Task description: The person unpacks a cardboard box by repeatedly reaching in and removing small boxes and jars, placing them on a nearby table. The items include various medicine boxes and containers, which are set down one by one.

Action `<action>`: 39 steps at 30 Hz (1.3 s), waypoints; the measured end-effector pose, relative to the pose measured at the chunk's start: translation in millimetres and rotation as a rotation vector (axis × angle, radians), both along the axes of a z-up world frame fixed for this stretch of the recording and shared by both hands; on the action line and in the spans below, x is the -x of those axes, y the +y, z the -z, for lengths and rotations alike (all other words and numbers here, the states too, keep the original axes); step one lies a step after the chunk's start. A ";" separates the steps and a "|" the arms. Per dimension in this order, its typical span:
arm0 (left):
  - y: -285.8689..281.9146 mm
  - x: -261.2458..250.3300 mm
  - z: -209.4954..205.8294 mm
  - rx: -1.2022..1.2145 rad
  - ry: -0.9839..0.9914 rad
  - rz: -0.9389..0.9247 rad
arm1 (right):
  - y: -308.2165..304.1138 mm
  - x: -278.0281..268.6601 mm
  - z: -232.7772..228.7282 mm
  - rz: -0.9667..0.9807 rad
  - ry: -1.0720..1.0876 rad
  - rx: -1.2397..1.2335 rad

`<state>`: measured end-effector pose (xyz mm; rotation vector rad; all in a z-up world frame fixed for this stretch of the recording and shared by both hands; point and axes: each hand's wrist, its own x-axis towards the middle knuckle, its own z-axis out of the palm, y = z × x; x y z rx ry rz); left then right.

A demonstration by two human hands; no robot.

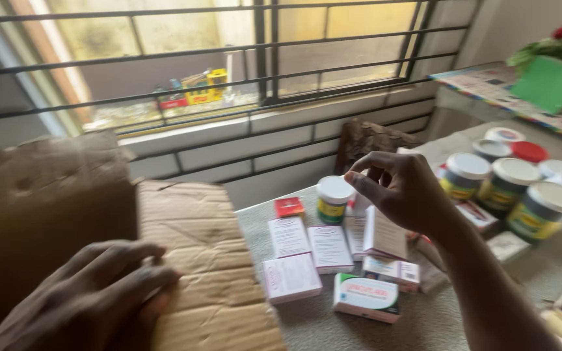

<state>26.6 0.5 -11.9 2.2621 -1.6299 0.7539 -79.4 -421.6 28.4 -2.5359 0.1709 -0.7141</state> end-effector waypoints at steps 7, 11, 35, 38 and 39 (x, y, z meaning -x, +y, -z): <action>1.1 35.0 -53.3 0.001 0.236 -0.118 | 104.1 -11.2 -5.1 -0.409 -0.110 0.081; 6.0 43.6 -66.6 0.009 0.312 -0.242 | 155.9 -12.1 3.5 -0.880 -0.197 -0.198; 40.2 10.4 -29.6 -0.849 0.900 -0.831 | 246.3 -13.5 63.4 -0.897 -0.362 -0.234; 36.3 18.6 -22.7 -0.956 0.959 -0.815 | 242.6 -17.6 69.7 -0.918 -0.339 -0.222; 34.1 21.5 -21.6 -0.990 0.978 -0.808 | 241.0 -19.8 71.6 -0.927 -0.328 -0.222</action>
